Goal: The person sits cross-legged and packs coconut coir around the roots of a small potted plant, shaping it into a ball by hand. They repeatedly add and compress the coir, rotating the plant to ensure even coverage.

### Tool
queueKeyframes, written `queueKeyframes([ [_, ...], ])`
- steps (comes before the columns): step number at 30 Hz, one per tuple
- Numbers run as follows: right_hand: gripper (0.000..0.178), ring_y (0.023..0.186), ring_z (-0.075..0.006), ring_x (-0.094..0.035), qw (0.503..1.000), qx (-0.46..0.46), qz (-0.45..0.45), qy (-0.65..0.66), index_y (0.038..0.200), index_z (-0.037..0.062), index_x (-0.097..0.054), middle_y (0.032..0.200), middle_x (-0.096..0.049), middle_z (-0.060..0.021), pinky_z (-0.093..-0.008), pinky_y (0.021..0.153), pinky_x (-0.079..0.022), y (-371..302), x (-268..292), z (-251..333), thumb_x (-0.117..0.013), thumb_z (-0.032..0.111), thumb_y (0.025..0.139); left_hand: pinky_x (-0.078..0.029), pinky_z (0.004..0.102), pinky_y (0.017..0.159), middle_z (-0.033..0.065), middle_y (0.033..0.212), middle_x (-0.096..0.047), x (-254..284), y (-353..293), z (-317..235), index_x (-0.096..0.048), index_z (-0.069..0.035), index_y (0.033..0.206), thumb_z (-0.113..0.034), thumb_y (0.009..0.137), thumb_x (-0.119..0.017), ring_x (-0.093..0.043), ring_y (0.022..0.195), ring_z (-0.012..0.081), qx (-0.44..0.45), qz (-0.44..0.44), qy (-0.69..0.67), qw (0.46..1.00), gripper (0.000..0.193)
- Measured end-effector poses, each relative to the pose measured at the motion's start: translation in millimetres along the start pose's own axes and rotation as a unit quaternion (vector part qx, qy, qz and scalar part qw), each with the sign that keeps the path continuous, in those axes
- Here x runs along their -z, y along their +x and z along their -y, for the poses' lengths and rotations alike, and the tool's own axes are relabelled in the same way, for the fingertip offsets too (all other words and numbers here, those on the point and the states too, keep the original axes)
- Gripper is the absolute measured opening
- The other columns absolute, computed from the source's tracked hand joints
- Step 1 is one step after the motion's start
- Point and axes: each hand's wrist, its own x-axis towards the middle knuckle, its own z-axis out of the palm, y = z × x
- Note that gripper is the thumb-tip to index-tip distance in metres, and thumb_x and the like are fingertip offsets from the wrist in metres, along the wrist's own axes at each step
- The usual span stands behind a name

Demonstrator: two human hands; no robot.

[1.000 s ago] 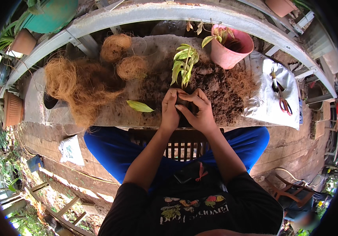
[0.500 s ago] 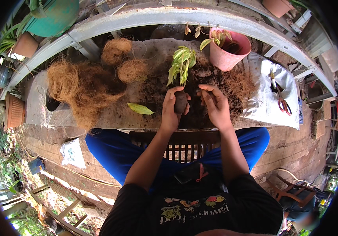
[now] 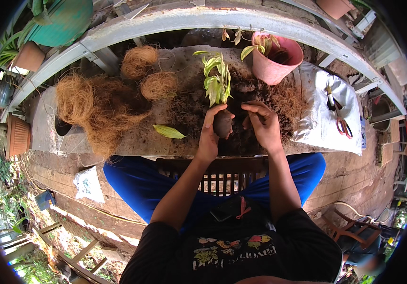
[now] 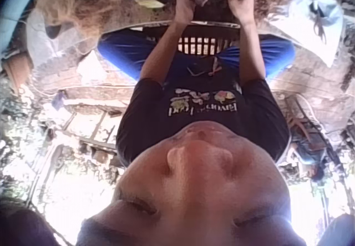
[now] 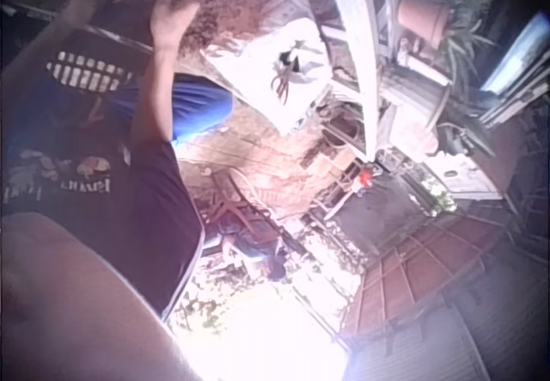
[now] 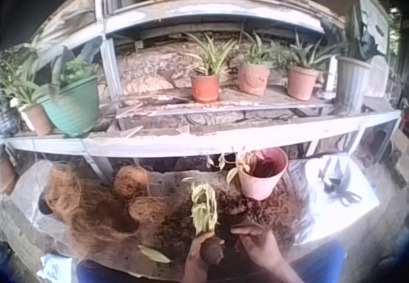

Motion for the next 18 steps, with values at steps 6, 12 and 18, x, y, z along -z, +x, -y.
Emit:
queueKeyframes([
  [6,0.042,0.069,-0.0112,-0.066,0.999,-0.026,0.012,0.026,0.138,-0.0023,-0.057,0.143,-0.052,-0.0129,-0.0230,0.059,-0.053,-5,-6,14,-0.049,-0.008,0.098,-0.047,0.0286,0.075,0.0153,0.133,-0.056,2,-3,7,-0.022,-0.013,0.153,-0.038,0.105,-0.040,-0.059,0.092,0.0153,-0.007,0.008,-0.012,1.000,0.058],
  [12,0.048,0.071,-0.0106,-0.066,0.998,-0.049,0.029,-0.005,0.146,0.0000,-0.049,0.138,-0.053,-0.0142,-0.0235,0.059,-0.054,-8,-4,26,-0.051,-0.006,0.098,-0.049,0.0323,0.089,0.0167,0.140,-0.050,-10,-2,4,-0.016,-0.011,0.154,-0.012,0.104,-0.052,-0.057,0.107,0.0157,-0.028,-0.019,0.055,0.998,0.062],
  [18,0.038,0.081,-0.0113,-0.069,0.999,-0.025,0.031,-0.004,0.135,-0.0011,-0.057,0.112,-0.069,-0.0099,-0.0239,0.070,-0.057,-6,5,12,-0.058,-0.006,0.097,-0.045,0.0312,0.104,0.0114,0.134,-0.051,-11,0,7,-0.025,-0.002,0.150,0.002,0.093,-0.068,-0.055,0.119,0.0157,-0.002,0.007,0.086,0.996,0.071],
])
